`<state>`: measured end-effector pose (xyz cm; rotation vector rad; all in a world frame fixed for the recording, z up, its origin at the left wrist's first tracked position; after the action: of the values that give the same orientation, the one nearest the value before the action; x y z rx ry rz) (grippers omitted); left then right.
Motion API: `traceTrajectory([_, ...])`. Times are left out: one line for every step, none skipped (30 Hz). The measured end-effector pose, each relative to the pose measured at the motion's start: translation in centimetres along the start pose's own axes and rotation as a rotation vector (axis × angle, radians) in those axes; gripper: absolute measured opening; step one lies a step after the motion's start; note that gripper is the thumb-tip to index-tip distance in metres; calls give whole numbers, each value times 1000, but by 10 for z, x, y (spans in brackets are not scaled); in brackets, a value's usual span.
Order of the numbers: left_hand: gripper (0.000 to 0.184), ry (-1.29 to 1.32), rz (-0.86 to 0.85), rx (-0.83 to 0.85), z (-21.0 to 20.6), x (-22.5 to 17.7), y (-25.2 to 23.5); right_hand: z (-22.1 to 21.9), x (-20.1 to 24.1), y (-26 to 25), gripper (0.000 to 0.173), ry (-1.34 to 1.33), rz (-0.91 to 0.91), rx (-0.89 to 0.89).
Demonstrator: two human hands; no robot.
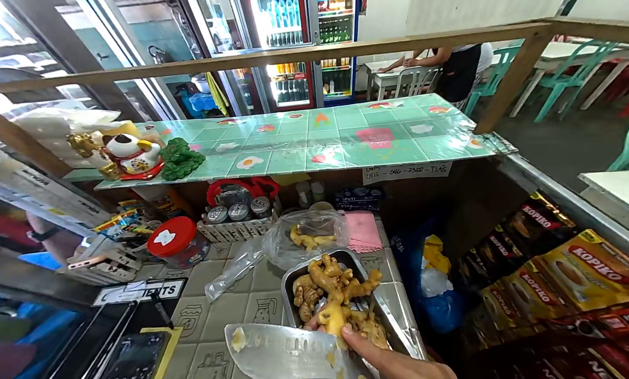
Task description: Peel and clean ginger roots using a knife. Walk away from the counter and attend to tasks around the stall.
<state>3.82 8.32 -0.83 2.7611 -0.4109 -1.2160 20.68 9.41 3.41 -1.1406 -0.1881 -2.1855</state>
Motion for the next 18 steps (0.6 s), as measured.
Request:
traceTrajectory([31, 0, 6, -10, -1, -1, 2, -1, 0, 0, 53, -12, -2, 7])
traceTrajectory([32, 1, 1, -1, -2, -2, 3, -3, -1, 0, 55, -25, -9, 14])
traceTrajectory([34, -16, -3, 16, -4, -3, 1, -4, -2, 1, 59, -43, -20, 18])
traceTrajectory([35, -37, -13, 40, -6, -3, -2, -6, -4, 1, 64, -67, -37, 26])
traceTrajectory([39, -61, -29, 89, -8, -3, -5, -8, -6, 2, 67, -85, -47, 30])
traceTrajectory([40, -82, -37, 124, -10, -2, -7, -8, -6, 2, 68, -92, -50, 25])
traceTrajectory([39, -95, -39, 132, -12, -1, -9, -8, -6, 2, 67, -93, -49, 17])
traceTrajectory([39, -102, -38, 137, -13, -1, -10, -8, -7, 2, 67, -87, -49, 10])
traceTrajectory([41, -103, -40, 143, -14, -1, -10, -8, -7, 2, 66, -82, -49, 7])
traceTrajectory([41, -95, -42, 144, -14, -1, -9, -8, -8, 3, 65, -72, -48, 8])
traceTrajectory([43, -78, -43, 139, -13, 1, -6, -7, -8, 3, 63, -63, -38, 5])
traceTrajectory([41, -37, -50, 107, -9, 3, 0, -6, -8, 3, 60, -58, -27, 0])
traceTrajectory([37, 20, -60, 36, -4, 5, 6, -5, -8, 3, 57, -56, -21, -5])
traceTrajectory([34, 42, -50, 5, -2, 5, 9, -4, -8, 3, 55, -54, -22, -4])
traceTrajectory([36, 50, -37, 11, -3, 5, 9, -2, -9, 2, 54, -54, -32, 7])
traceTrajectory([39, 68, -24, 11, -4, 4, 9, -1, -11, 2, 55, -59, -43, 21])
traceTrajectory([38, 75, -20, 5, -5, 4, 9, -2, -12, 3, 57, -75, -51, 37])
traceTrajectory([36, 75, -29, 8, -3, 5, 9, -3, -12, 2, 61, -108, -62, 60])
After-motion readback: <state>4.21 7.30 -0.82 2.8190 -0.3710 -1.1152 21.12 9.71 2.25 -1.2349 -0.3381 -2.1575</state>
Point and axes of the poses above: each hand's wrist, its own y-axis away from the middle knuckle, its own z-axis out of the back of the hand, x = y × z, the point moved 7 cm from there along -y, towards the middle knuckle, and after that the axes turned 9 degrees about x, right-handed, at the moved point
